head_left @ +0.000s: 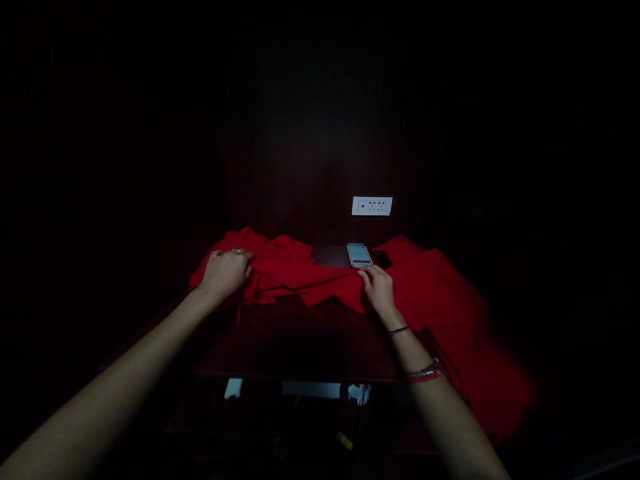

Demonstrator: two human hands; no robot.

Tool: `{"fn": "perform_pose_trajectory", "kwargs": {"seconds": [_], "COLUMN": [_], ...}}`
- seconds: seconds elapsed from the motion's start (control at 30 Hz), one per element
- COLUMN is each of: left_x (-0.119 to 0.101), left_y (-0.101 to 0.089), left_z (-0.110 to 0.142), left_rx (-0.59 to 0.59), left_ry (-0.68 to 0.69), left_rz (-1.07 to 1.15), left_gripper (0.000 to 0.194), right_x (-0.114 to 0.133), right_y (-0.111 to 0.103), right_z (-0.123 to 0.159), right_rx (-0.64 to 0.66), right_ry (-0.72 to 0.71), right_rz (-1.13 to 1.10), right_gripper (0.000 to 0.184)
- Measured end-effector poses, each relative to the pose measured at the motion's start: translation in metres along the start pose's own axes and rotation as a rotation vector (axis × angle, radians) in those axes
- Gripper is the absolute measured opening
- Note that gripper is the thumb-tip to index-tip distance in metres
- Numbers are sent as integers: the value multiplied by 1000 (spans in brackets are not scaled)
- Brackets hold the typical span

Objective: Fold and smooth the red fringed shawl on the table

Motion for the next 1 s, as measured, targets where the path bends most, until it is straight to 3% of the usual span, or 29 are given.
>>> {"fn": "perform_pose_trajectory", "kwargs": {"seconds": [0.2,0.4,0.5,0.57,0.77,0.9,1.0], "left_x": [-23,-49,-67,-75,-68,-58,-30], "left_y": [49,42,41,47,63,56,42], "left_z": [28,56,66,70,69,71,63], "left_rx": [304,157,147,169,244,249,143], "left_ry": [75,135,209,249,346,455,341], "left_rz": [388,307,229,172,351,360,253], "left_gripper": [13,26,35,31,4,7,16], "right_x": [-8,-8,-8,-8,-9,-9,-9], "right_y": [-6,-5,-4,-3,-3,-4,-4], "right_z": [-2,-1,0,0,-1,-1,-1], "right_rx": [-46,-32,-32,-33,-41,-40,-45], "right_ry": [48,57,46,39,32,37,36], "right_rz": [41,50,47,40,34,36,39], "right_gripper": [24,24,25,24,23,23,23]}}
Point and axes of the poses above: each hand's wrist, its own z-axis away from the middle knuckle, its own y-axis out of the palm, x = y × z, the point moved 9 cm from there along -z, towards the middle knuckle, and after that the axes turned 1 degree about -x, right-handed, at the moved point
